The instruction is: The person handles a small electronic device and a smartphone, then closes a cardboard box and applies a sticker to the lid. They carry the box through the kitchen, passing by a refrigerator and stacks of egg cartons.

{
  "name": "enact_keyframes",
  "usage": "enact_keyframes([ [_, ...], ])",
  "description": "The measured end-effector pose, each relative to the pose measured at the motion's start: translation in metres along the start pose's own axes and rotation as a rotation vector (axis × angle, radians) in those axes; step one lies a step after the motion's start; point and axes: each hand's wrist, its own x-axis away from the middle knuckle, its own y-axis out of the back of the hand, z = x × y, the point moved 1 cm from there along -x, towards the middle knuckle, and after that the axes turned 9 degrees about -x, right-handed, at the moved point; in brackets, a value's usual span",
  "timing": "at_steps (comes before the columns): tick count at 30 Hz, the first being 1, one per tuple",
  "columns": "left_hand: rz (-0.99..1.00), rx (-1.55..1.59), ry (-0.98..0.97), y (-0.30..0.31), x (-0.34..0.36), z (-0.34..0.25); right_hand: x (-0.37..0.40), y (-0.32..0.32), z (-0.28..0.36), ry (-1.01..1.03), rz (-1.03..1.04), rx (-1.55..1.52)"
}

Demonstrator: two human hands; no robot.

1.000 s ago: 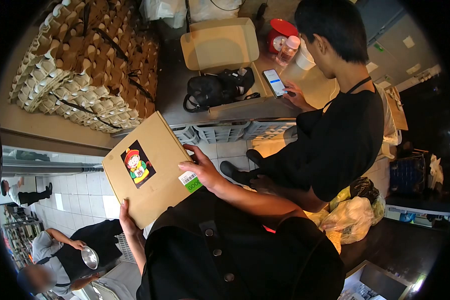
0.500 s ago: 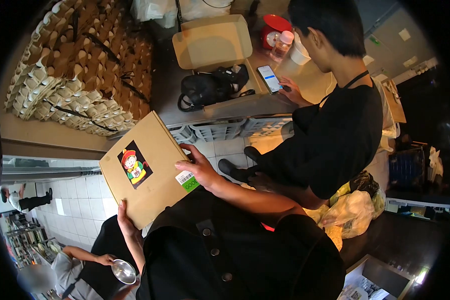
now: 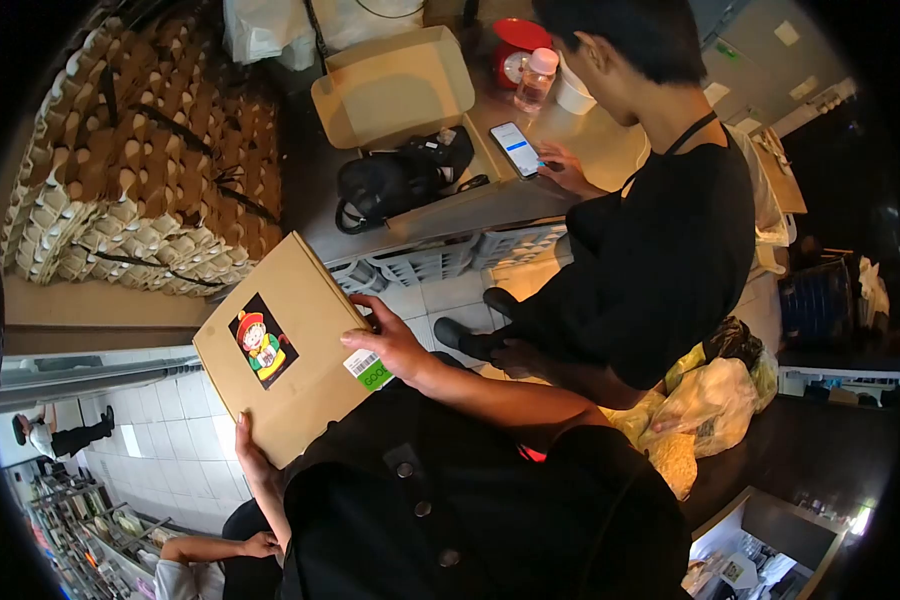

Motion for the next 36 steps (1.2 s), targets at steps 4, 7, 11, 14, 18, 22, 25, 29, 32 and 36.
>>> enact_keyframes([
  [4,0.044,-0.002,0.000,0.008,-0.008,0.007,0.001,0.002,0.003,0.009,-0.006,-0.002],
  [7,0.030,-0.025,0.010,0.008,-0.009,0.008,-0.001,0.006,0.002,0.002,-0.009,0.007],
  [11,0.023,-0.029,0.011,0.006,-0.008,0.008,-0.003,0.010,0.000,0.010,0.018,0.002],
  [14,-0.004,-0.026,0.005,0.004,-0.006,0.007,-0.005,0.008,0.001,0.021,0.032,-0.029],
  [18,-0.030,-0.005,0.017,0.005,-0.003,0.006,-0.008,0.010,0.000,0.021,0.040,0.028],
  [22,-0.058,0.019,0.003,0.008,-0.003,0.006,-0.015,0.006,0.000,0.020,0.066,0.011],
  [25,-0.075,0.026,-0.001,0.009,-0.001,0.005,-0.017,0.002,0.001,0.002,0.067,0.029],
  [29,-0.118,0.046,-0.013,0.011,0.002,0.004,-0.021,-0.005,0.001,-0.031,0.082,0.029],
  [32,-0.140,0.064,-0.021,0.014,0.004,0.005,-0.027,-0.009,-0.005,-0.030,0.095,0.077],
  [36,-0.197,0.097,-0.023,0.028,0.002,0.014,-0.035,-0.018,-0.009,-0.044,0.119,0.124],
])
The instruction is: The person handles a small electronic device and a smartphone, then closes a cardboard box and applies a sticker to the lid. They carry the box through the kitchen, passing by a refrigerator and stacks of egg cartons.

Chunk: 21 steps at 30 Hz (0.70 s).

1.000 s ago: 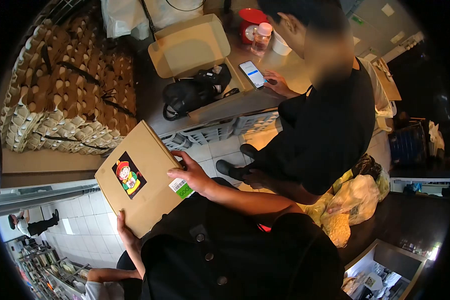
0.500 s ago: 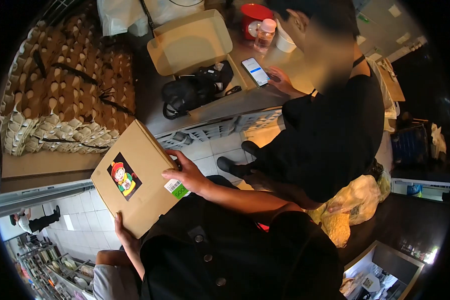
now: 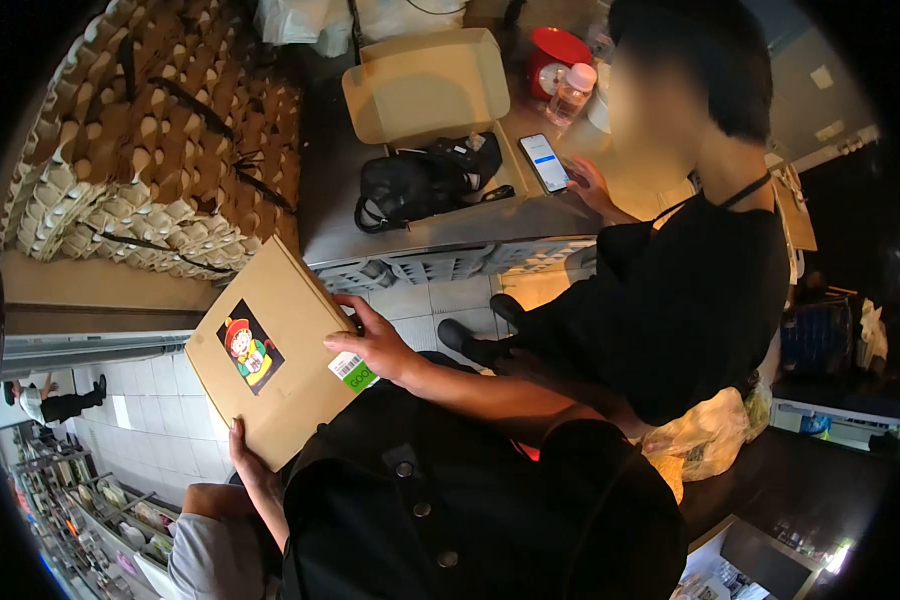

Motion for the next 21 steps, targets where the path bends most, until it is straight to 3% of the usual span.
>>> enact_keyframes([
  [12,-0.139,0.038,-0.019,0.043,-0.004,0.006,-0.032,-0.034,-0.025,-0.023,0.078,0.059],
  [21,-0.097,0.100,-0.017,0.085,-0.035,-0.008,-0.059,-0.074,-0.049,0.000,0.077,0.125],
])
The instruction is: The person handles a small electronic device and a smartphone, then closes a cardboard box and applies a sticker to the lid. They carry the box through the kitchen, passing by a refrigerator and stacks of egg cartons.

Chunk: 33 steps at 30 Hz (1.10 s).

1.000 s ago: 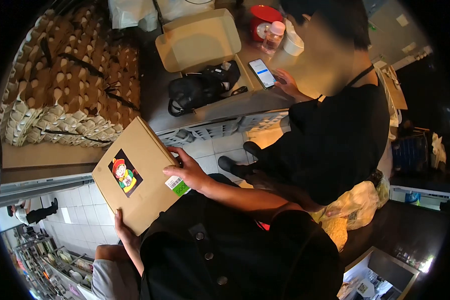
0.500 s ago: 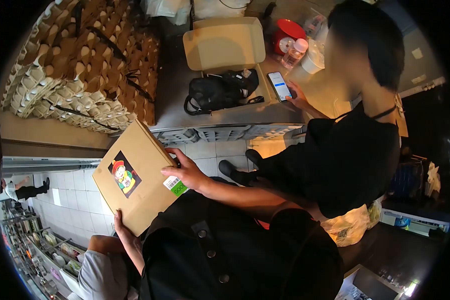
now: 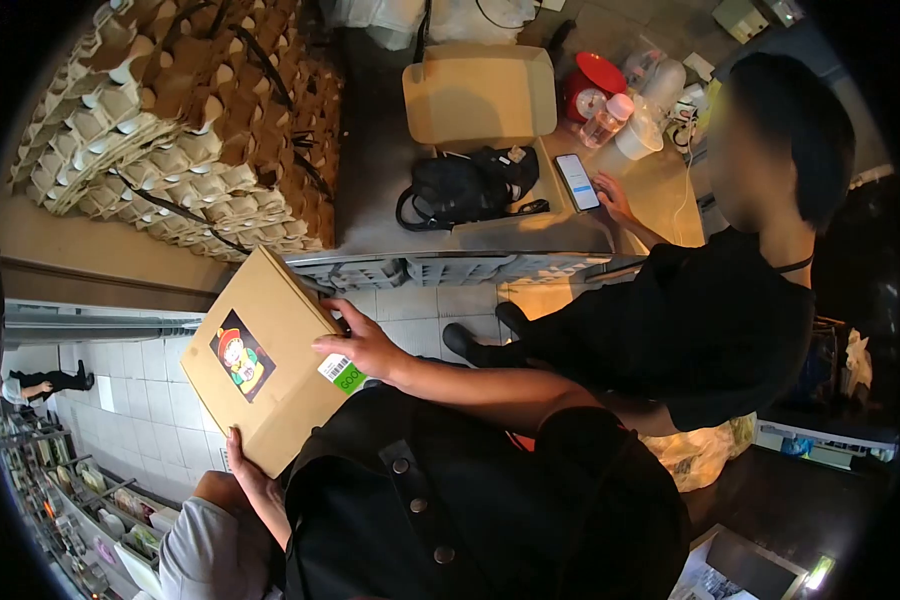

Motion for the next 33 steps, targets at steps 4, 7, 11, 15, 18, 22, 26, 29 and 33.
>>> enact_keyframes([
  [4,0.053,0.038,0.004,0.012,-0.017,-0.015,-0.014,-0.023,-0.003,-0.034,0.008,0.000],
  [7,0.109,0.056,0.007,0.034,-0.039,-0.024,-0.021,-0.040,-0.002,-0.046,0.029,0.107],
  [11,0.221,0.094,-0.018,0.056,-0.057,-0.043,-0.027,-0.059,-0.005,-0.065,0.100,0.203],
  [15,0.214,0.127,0.023,0.087,-0.080,-0.051,-0.032,-0.074,-0.014,-0.115,0.162,0.140],
  [18,0.269,0.194,0.022,0.092,-0.081,-0.066,-0.031,-0.090,-0.007,-0.155,0.172,0.107],
  [22,0.323,0.188,-0.011,0.115,-0.089,-0.074,-0.042,-0.094,-0.018,-0.095,0.211,0.335],
  [26,0.249,0.189,0.002,0.144,-0.101,-0.073,-0.052,-0.103,-0.017,-0.124,0.252,0.527],
  [29,0.169,0.186,0.001,0.149,-0.098,-0.076,-0.064,-0.108,-0.022,-0.120,0.321,0.547],
  [33,0.146,0.162,-0.045,0.147,-0.093,-0.077,-0.079,-0.112,-0.009,-0.135,0.375,0.552],
])
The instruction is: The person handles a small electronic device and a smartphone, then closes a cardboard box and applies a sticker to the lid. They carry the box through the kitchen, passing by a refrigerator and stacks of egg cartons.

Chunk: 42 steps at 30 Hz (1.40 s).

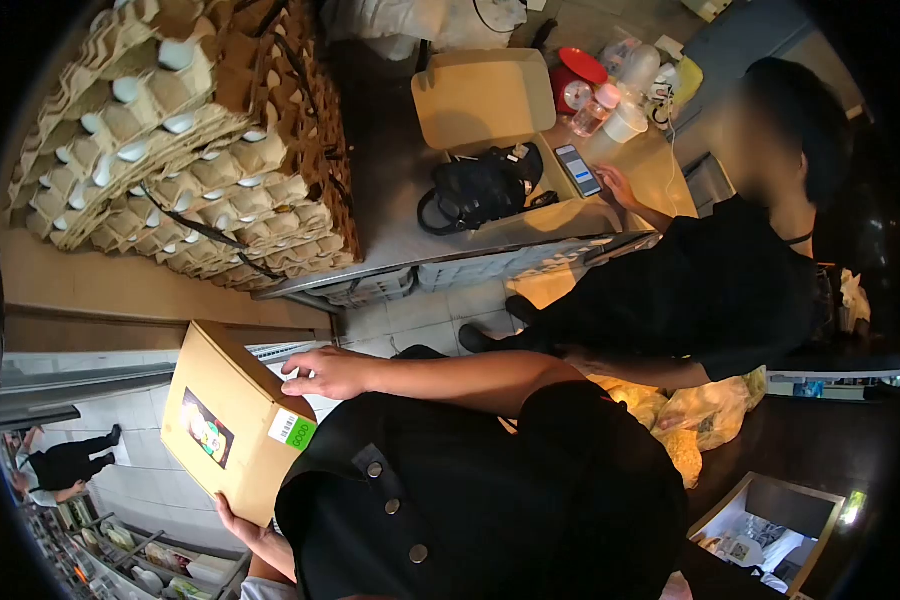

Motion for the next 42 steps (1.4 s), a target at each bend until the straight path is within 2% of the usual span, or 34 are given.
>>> enact_keyframes([
  [4,0.005,0.002,-0.009,0.005,0.001,0.002,-0.016,0.010,-0.005,0.066,0.047,0.029],
  [6,-0.085,0.001,-0.002,0.000,0.007,0.004,-0.028,0.015,-0.013,0.074,0.072,0.031],
  [10,-0.095,0.025,0.002,0.042,0.003,0.010,-0.051,0.004,-0.020,0.013,0.190,0.047],
  [12,-0.006,0.064,-0.001,0.056,0.008,0.007,-0.064,-0.002,-0.026,-0.001,0.246,0.052],
  [13,-0.039,0.082,-0.015,0.071,0.004,0.012,-0.074,-0.008,-0.032,-0.007,0.296,0.056],
  [15,-0.038,0.110,0.016,0.112,-0.016,0.052,-0.093,-0.003,-0.064,0.009,0.310,0.068],
  [17,-0.111,0.201,0.020,0.110,-0.013,0.074,-0.102,0.008,-0.082,-0.080,0.330,-0.009],
  [19,-0.214,0.160,-0.061,0.117,-0.014,0.100,-0.109,0.022,-0.104,-0.066,0.371,-0.091],
  [20,-0.237,0.252,-0.041,0.110,-0.012,0.108,-0.109,0.028,-0.099,-0.165,0.394,-0.093],
  [21,-0.277,0.282,-0.104,0.116,-0.036,0.114,-0.120,0.027,-0.106,-0.097,0.367,-0.071],
  [22,-0.303,0.290,-0.158,0.102,-0.033,0.118,-0.120,0.029,-0.110,-0.132,0.385,-0.100],
  [25,-0.290,0.239,-0.229,0.106,-0.043,0.135,-0.126,-0.001,-0.096,-0.159,0.289,-0.203],
  [27,-0.134,0.210,-0.341,0.068,-0.042,0.111,-0.136,-0.025,-0.103,-0.139,0.232,-0.415],
  [29,-0.221,0.220,-0.348,0.066,-0.063,0.082,-0.188,-0.049,-0.098,-0.123,0.251,-0.488],
  [31,-0.333,0.176,-0.355,0.072,-0.076,0.079,-0.231,-0.092,-0.084,0.001,0.264,-0.543],
  [34,-0.508,0.255,-0.396,0.067,-0.068,0.076,-0.288,-0.133,-0.063,-0.170,0.360,-0.439],
  [35,-0.588,0.267,-0.387,0.070,-0.063,0.069,-0.306,-0.152,-0.051,-0.167,0.394,-0.430],
  [37,-0.672,0.361,-0.438,0.086,-0.053,0.071,-0.331,-0.189,-0.045,-0.357,0.525,-0.353],
  [39,-0.759,0.457,-0.476,0.107,-0.045,0.070,-0.351,-0.237,-0.046,-0.352,0.577,-0.297],
  [41,-0.883,0.387,-0.643,0.127,-0.038,0.062,-0.370,-0.275,-0.049,-0.396,0.605,-0.341],
  [42,-0.888,0.338,-0.666,0.137,-0.034,0.048,-0.386,-0.294,-0.052,-0.424,0.612,-0.381],
])
